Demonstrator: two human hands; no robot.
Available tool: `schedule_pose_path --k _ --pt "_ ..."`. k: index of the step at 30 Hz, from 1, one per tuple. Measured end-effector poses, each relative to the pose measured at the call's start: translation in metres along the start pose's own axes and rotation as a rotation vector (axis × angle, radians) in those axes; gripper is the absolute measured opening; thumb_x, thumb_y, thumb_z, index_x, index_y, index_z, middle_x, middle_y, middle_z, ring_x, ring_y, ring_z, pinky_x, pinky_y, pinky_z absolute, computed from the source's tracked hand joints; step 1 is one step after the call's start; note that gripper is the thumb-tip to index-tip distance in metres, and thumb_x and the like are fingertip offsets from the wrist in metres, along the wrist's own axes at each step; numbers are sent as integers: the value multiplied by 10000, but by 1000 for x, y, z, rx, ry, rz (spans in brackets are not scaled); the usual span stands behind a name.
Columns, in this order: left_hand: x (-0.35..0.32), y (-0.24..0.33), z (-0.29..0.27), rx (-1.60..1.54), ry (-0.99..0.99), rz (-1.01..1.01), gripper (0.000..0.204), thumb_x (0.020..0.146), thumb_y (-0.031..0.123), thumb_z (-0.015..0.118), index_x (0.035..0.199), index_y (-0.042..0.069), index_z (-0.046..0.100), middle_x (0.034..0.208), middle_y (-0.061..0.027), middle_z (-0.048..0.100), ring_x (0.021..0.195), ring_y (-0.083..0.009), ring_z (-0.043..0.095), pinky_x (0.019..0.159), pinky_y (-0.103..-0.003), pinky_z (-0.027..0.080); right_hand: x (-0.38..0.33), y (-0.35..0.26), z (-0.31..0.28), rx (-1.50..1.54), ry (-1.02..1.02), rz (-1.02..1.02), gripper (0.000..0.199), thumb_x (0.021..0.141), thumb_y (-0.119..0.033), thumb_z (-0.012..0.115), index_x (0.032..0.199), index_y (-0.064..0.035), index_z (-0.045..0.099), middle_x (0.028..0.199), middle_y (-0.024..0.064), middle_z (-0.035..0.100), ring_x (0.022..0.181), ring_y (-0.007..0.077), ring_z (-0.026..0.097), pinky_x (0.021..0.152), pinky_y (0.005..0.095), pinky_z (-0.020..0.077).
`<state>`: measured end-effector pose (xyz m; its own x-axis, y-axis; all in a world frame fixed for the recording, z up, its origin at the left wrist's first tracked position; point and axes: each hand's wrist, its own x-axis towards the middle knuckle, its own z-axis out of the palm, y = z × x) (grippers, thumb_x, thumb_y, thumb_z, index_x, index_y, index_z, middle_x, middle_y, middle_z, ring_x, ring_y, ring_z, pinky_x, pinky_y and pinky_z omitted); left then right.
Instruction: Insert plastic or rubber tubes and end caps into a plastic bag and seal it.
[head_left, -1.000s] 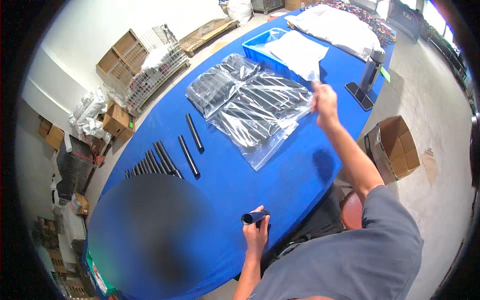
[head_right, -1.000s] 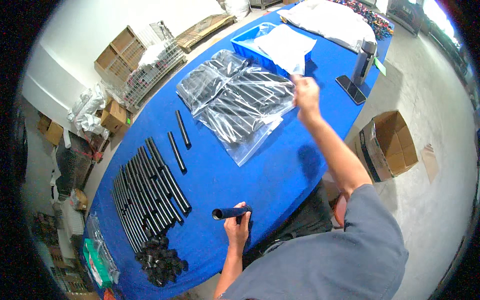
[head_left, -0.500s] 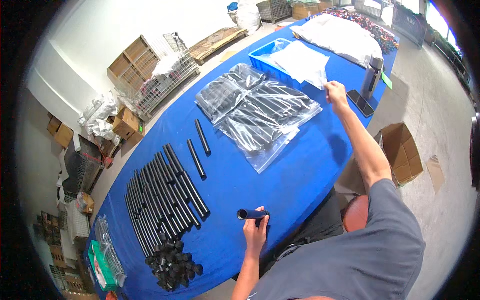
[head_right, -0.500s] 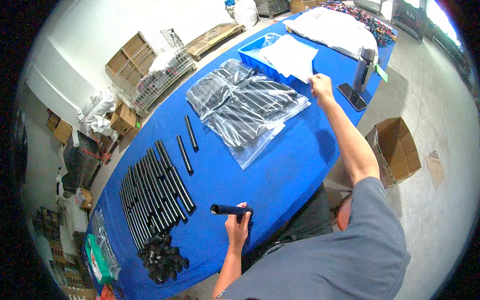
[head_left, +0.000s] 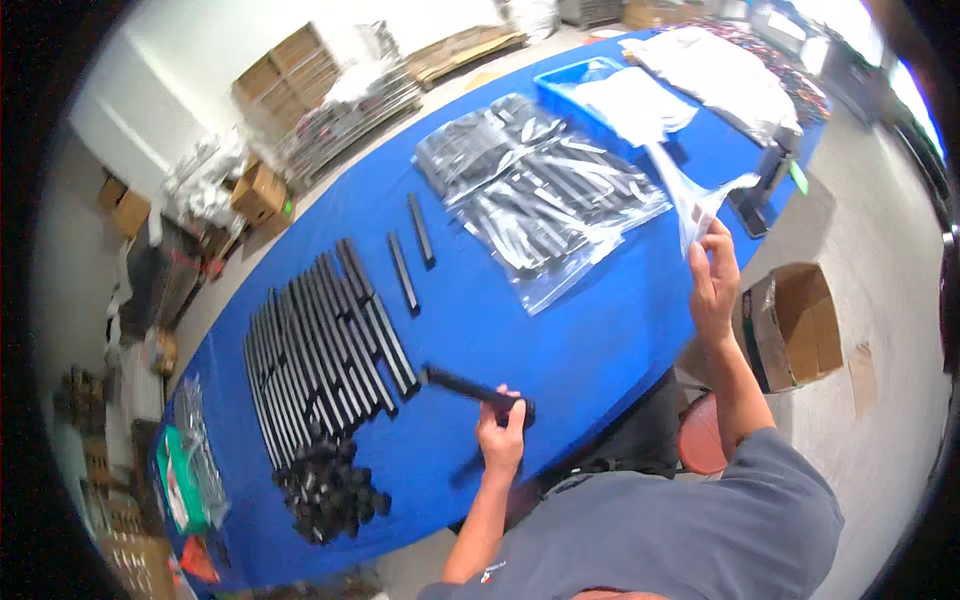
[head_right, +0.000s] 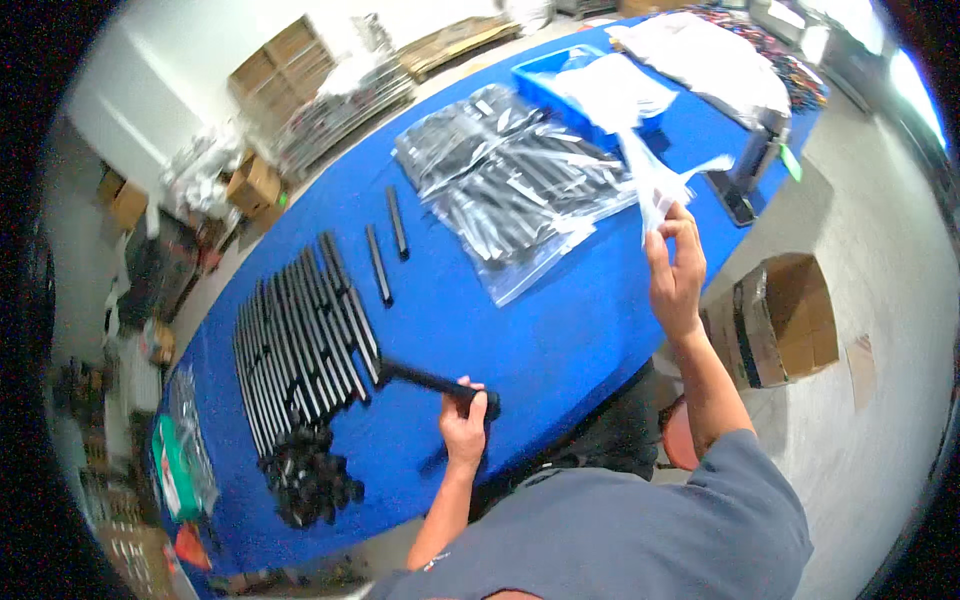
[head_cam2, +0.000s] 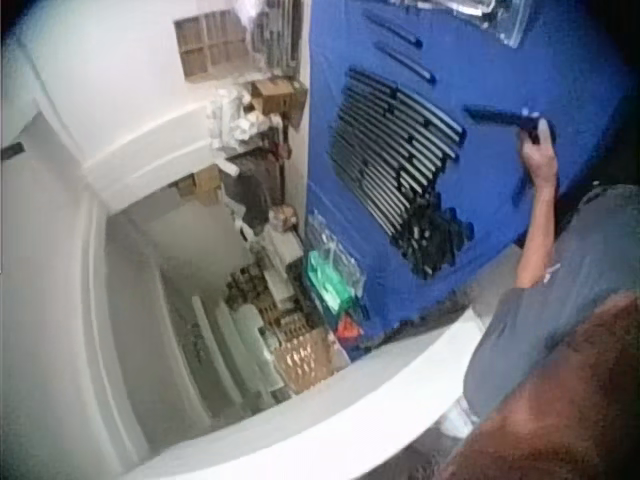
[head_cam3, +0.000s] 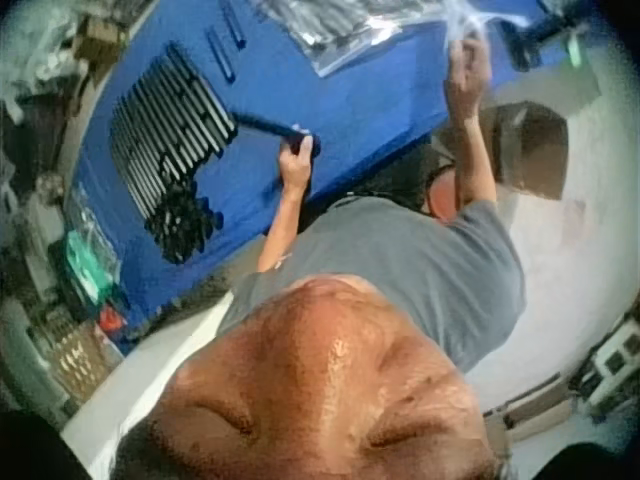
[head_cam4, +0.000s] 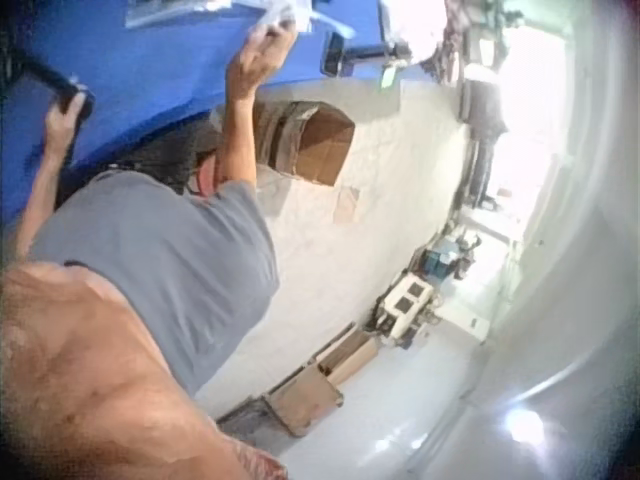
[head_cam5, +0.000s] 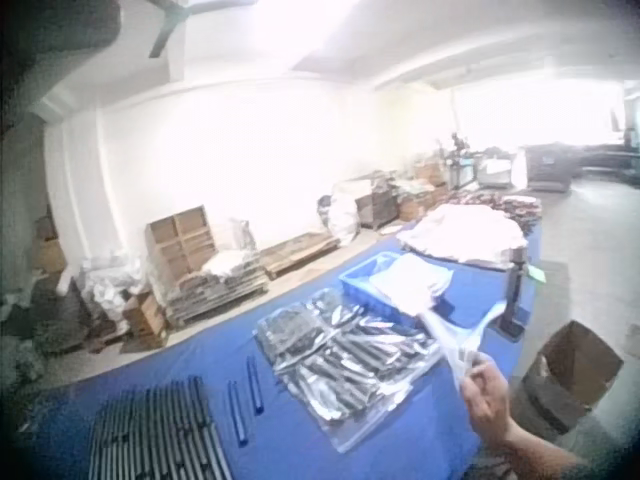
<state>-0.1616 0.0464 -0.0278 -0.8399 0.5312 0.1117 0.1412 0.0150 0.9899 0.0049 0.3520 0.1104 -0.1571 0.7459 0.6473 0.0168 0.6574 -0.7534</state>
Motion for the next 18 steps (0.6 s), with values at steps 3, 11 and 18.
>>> schedule_pose_path --k 3,11,18 --pt "25 44 -11 205 67 59 256 927 182 691 1053 -26 609 720 -82 641 655 -165 636 609 -338 508 -30 -38 9 -107 -479 -337 73 870 -17 611 933 -4 576 1338 251 575 1259 379 547 1073 429 405" --pt "83 46 -60 1104 33 -1 351 904 326 652 1017 -3 601 847 -239 702 816 -453 686 738 -554 539 -136 -26 51 -114 -1478 -740 227 862 -170 624 1048 -40 625 1339 137 604 1304 297 535 1150 501 356" --pt "84 59 -61 1202 -20 -97 481 907 432 648 1155 20 655 1046 -204 694 956 -419 673 805 -504 544 -130 -24 40 -122 -1458 -611 205 862 -135 602 1033 -23 619 1287 148 625 1266 306 559 1135 479 383"
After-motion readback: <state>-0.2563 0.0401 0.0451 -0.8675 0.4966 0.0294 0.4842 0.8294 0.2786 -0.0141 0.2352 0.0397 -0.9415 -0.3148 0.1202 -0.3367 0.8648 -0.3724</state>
